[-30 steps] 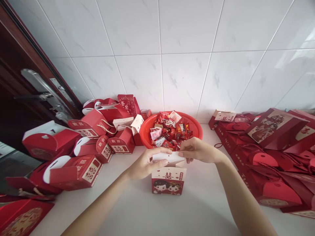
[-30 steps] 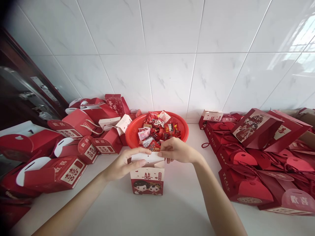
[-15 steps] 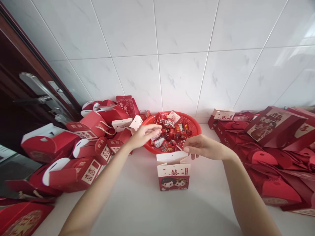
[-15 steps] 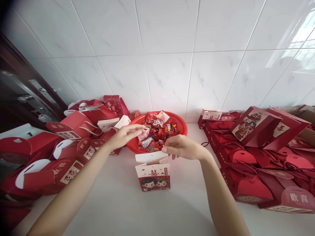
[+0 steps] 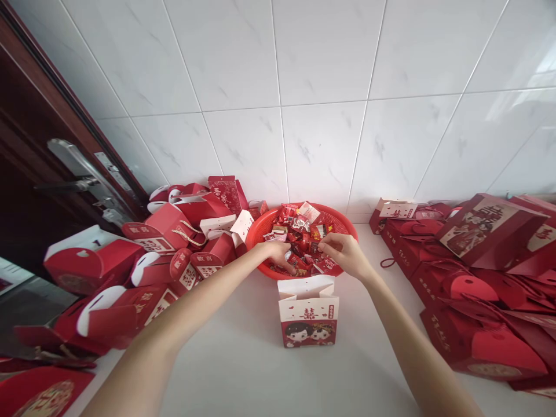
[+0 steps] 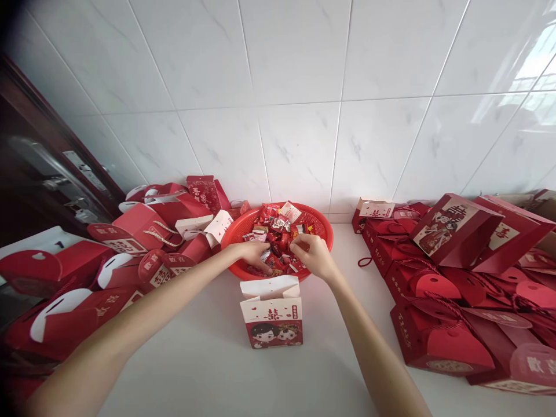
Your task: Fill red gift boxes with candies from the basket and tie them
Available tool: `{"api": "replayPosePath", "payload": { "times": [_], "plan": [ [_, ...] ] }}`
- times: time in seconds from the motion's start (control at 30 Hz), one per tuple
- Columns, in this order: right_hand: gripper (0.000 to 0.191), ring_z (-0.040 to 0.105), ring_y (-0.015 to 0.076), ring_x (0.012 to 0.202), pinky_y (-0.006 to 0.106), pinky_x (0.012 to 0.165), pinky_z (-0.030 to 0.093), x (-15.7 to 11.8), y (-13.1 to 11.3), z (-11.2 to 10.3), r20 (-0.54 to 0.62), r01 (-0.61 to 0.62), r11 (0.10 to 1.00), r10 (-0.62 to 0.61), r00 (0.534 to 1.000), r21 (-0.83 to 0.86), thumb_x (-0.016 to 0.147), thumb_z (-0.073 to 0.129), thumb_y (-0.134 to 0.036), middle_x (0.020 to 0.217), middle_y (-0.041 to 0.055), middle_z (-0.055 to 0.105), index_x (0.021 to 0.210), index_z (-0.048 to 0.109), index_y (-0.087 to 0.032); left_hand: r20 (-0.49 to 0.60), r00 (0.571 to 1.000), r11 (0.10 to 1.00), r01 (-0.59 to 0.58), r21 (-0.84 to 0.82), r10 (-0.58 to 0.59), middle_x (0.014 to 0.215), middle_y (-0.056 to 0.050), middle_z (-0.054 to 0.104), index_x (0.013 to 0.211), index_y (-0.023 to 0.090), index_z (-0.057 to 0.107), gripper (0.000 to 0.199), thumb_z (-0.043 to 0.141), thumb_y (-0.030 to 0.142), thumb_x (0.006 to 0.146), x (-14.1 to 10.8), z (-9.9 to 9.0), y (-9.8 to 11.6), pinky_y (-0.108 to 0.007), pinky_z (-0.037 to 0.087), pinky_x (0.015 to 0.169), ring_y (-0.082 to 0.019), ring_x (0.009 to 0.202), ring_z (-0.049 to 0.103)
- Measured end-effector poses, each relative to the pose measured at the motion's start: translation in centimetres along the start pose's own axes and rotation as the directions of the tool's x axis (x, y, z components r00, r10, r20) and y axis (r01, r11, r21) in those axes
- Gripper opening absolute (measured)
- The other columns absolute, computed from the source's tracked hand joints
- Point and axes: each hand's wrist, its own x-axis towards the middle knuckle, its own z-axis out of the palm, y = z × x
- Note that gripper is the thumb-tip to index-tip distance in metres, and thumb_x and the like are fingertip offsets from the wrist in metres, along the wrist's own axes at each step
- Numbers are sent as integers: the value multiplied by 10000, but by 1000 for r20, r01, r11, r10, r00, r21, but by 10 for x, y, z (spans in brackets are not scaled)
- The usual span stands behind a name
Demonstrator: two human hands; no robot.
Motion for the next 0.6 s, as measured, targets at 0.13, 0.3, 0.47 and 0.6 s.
{"api": "replayPosePath", "payload": {
  "times": [0.13,0.3,0.47,0.6],
  "plan": [
    [182,638,200,690,312,650,459,3,3,8,-2,-53,994,53,999,-93,822,585,-362,735,36,711,742,662,-217,-46,997,998,-65,-22,64,1194,-118,672,1082,214,635,768,853,599,454,-2,-1,-1,-316,460,812,-344,1082,623],
    [167,652,200,708,319,678,477,4,4,6,8,-38,997,39,999,-60,809,585,-342,764,40,724,728,659,-216,-29,987,974,-164,-156,161,800,32,648,830,238,641,534,892,492,433,2,-2,5,-256,393,677,-222,823,606],
    [172,641,202,706,324,675,485,5,5,6,6,-53,999,52,999,10,784,603,-360,761,47,714,731,656,-206,-15,981,948,-193,-253,195,554,77,479,640,216,537,508,920,456,406,5,-3,6,-260,311,551,-147,581,474],
    [188,647,201,701,324,673,501,6,6,6,-22,-56,992,59,998,111,762,619,-379,758,52,707,728,653,-197,-123,967,900,-251,-357,221,595,77,488,680,208,582,522,922,483,394,4,-3,1,-248,332,553,-136,609,480]
  ]
}}
